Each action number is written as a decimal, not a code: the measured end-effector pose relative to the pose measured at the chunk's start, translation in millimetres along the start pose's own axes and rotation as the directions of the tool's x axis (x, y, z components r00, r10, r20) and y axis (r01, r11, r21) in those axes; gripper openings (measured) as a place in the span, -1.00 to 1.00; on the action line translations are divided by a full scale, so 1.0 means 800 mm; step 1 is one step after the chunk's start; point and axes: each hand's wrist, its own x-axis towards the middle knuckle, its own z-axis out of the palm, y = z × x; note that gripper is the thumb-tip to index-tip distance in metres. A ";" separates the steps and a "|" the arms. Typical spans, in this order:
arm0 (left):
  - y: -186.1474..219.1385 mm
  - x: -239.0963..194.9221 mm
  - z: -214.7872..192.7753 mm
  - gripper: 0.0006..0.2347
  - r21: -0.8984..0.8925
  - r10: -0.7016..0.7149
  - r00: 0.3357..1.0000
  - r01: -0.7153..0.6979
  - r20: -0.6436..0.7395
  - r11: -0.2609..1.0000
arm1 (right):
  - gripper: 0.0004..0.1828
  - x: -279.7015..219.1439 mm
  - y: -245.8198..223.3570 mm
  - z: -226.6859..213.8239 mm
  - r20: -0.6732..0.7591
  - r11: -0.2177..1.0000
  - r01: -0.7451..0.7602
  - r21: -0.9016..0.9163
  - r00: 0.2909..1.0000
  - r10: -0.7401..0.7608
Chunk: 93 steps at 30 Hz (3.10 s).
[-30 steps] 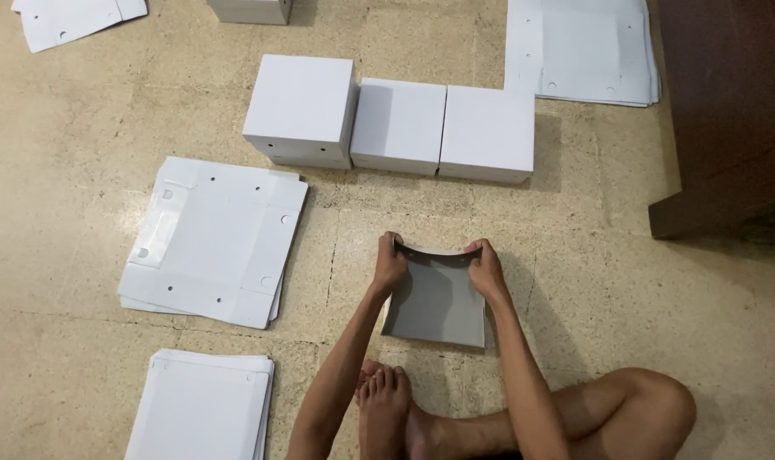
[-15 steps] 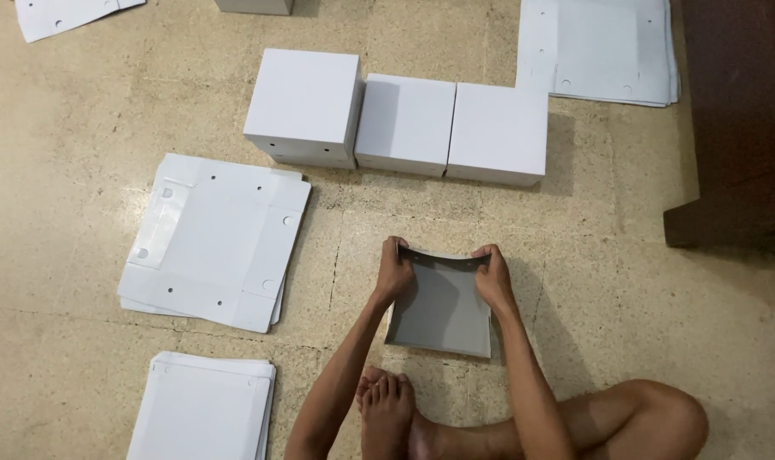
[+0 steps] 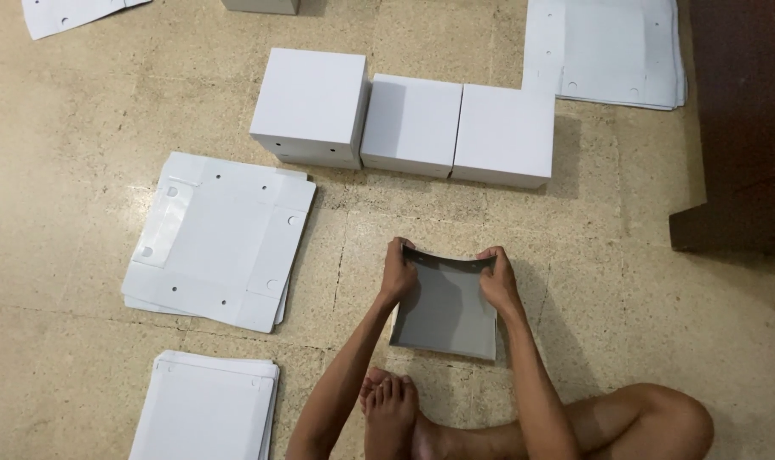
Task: The person sits on the floor and folds a flat white cardboard sheet into a box shape by hand. They fold the sides up, tuck the tabs into slots, and adjust the corners to form a finished box. Several completed boxes and stacks of flat sheets are visible nearby.
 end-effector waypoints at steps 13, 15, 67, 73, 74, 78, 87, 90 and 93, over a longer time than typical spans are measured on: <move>0.094 -0.090 -0.073 -0.47 -0.083 -0.140 0.990 0.137 -0.029 0.987 | -0.32 -0.063 -0.047 -0.030 -0.063 0.991 -0.008 0.135 0.998 0.017; 0.082 -0.119 -0.086 -0.44 0.158 -0.293 0.953 0.279 0.074 0.947 | -0.26 -0.097 -0.050 -0.039 0.059 0.990 -0.136 -0.030 0.989 0.138; 0.000 -0.159 -0.050 -0.68 0.803 -0.156 0.986 0.052 0.052 0.593 | -0.34 -0.118 0.117 -0.020 0.253 0.798 -0.181 -0.575 0.889 0.383; 0.074 -0.178 -0.049 -0.70 0.411 -0.002 0.969 0.107 -0.247 0.905 | -0.32 -0.161 0.060 0.019 0.215 0.859 -0.235 -0.456 0.907 0.362; 0.064 -0.175 -0.043 -0.63 0.329 0.075 0.949 0.033 -0.308 0.944 | -0.31 -0.176 0.022 0.030 0.236 0.836 -0.235 -0.495 0.890 0.390; 0.034 -0.170 -0.029 -0.37 0.207 0.150 0.886 -0.063 -0.438 0.976 | -0.41 -0.210 -0.021 0.042 0.542 0.928 -0.078 -0.364 0.793 0.279; -0.028 -0.188 -0.003 -0.33 0.018 -0.084 0.940 0.095 -0.332 0.995 | -0.59 -0.179 0.100 -0.005 0.001 0.923 -0.192 -0.335 0.979 0.204; 0.017 -0.191 -0.008 -0.42 -0.074 -0.102 0.950 0.084 -0.295 0.994 | -0.03 -0.168 0.098 -0.028 0.088 0.976 0.007 -0.219 0.996 0.013; 0.023 -0.179 -0.009 -0.54 -0.096 -0.114 0.976 0.097 -0.188 0.991 | -0.05 -0.171 0.043 -0.042 0.182 0.986 -0.069 -0.154 0.978 0.097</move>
